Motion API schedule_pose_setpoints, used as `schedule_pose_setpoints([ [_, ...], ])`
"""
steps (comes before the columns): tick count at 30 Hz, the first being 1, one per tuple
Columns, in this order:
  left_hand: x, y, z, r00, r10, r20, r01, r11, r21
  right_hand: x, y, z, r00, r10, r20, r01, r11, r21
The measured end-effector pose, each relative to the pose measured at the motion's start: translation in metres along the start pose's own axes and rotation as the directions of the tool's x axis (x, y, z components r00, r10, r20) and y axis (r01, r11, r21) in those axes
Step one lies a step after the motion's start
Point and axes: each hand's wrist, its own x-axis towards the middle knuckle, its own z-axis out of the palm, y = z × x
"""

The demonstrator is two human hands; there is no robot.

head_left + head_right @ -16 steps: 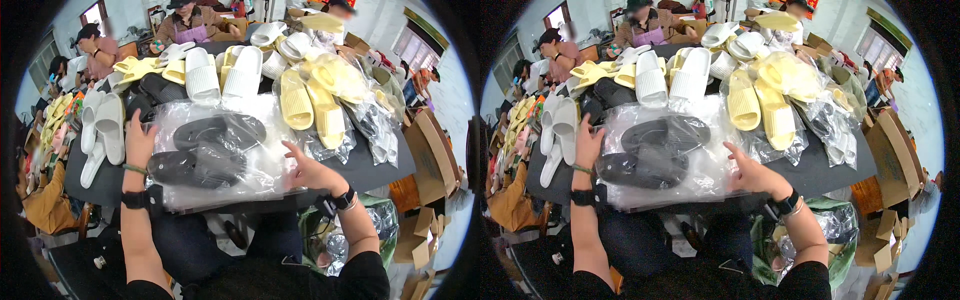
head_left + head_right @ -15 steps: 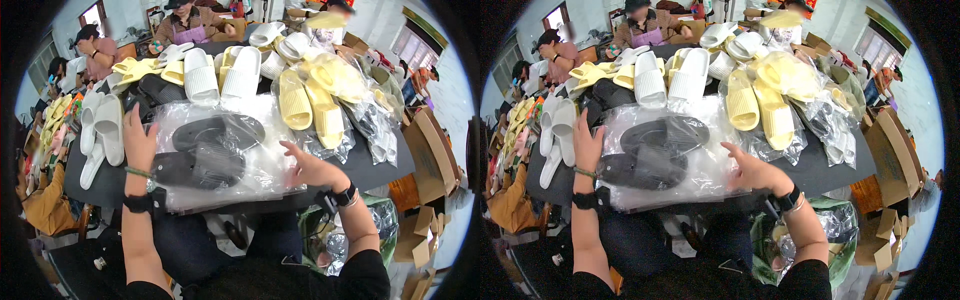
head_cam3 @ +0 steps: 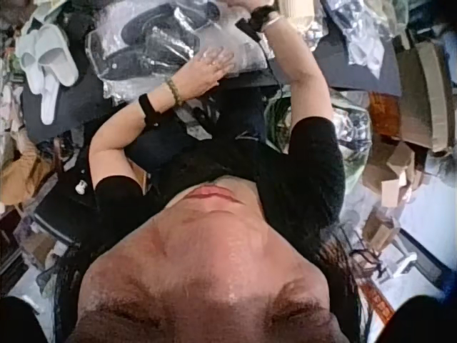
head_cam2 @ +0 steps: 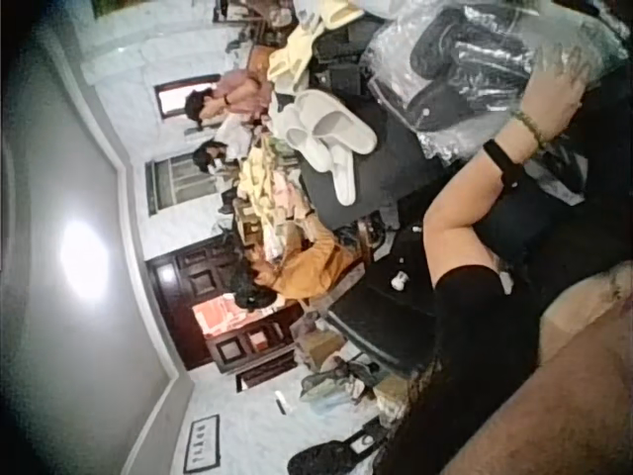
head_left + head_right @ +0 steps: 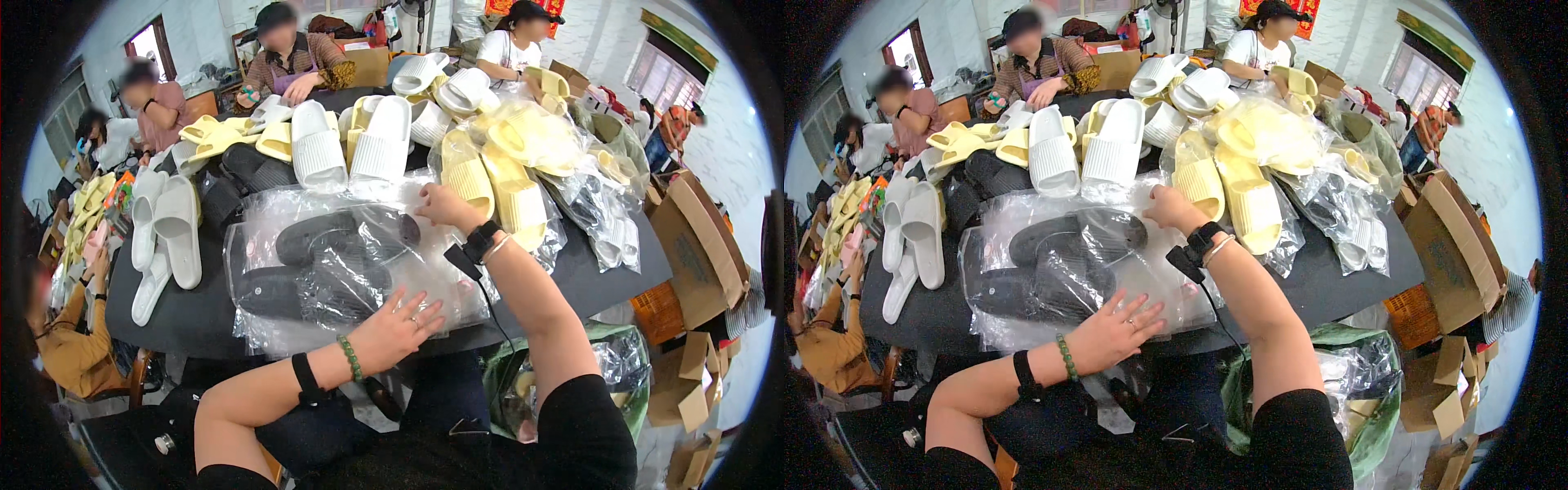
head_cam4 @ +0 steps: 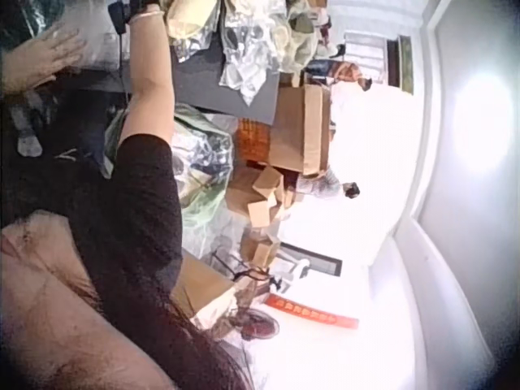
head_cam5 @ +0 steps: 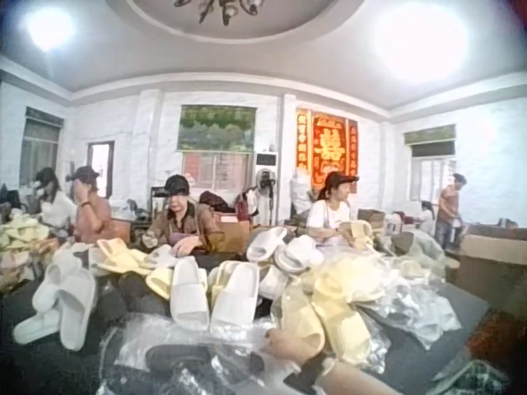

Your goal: Packaging slippers into plastic bags and placing them into a larger transport bag.

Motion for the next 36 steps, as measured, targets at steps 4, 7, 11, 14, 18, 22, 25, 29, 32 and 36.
schedule_pose_setpoints([
  [4, 0.007, 0.004, 0.001, 0.998, 0.043, 0.039, -0.046, 0.996, 0.076, 0.008, 0.028, -0.007, 0.985, -0.108, -0.134, 0.125, 0.984, 0.128],
  [7, 0.007, -0.002, 0.004, 0.997, 0.005, 0.080, -0.007, 1.000, 0.028, 0.013, 0.020, -0.003, 0.945, -0.176, -0.276, 0.212, 0.971, 0.108],
  [11, -0.002, -0.005, -0.013, 0.997, -0.031, 0.070, 0.031, 1.000, 0.003, 0.024, -0.003, 0.013, 0.882, -0.241, -0.404, 0.297, 0.951, 0.081],
  [14, 0.011, -0.003, -0.032, 0.999, -0.045, 0.024, 0.046, 0.997, -0.063, 0.026, 0.004, 0.008, 0.866, -0.206, -0.455, 0.258, 0.965, 0.055],
  [18, 0.013, -0.006, -0.034, 0.996, -0.092, 0.004, 0.092, 0.993, -0.076, 0.011, 0.015, 0.015, 0.881, -0.149, -0.448, 0.225, 0.967, 0.122],
  [22, 0.012, -0.009, -0.027, 0.998, -0.053, 0.036, 0.055, 0.996, -0.075, 0.006, 0.027, 0.031, 0.885, -0.107, -0.454, 0.198, 0.967, 0.159],
  [25, 0.012, -0.014, -0.024, 0.992, -0.044, 0.115, 0.064, 0.983, -0.172, 0.009, 0.031, 0.035, 0.893, -0.105, -0.438, 0.194, 0.967, 0.165],
  [29, 0.015, -0.012, -0.031, 0.992, -0.063, 0.106, 0.079, 0.984, -0.162, 0.008, 0.030, 0.035, 0.872, -0.131, -0.472, 0.238, 0.956, 0.174],
  [32, 0.016, -0.011, -0.029, 0.988, -0.073, 0.134, 0.095, 0.981, -0.171, 0.007, 0.026, 0.034, 0.847, -0.123, -0.517, 0.272, 0.937, 0.221],
  [36, 0.017, -0.011, -0.024, 1.000, -0.013, -0.029, 0.011, 0.997, -0.077, 0.008, 0.025, 0.031, 0.818, -0.129, -0.561, 0.305, 0.923, 0.233],
])
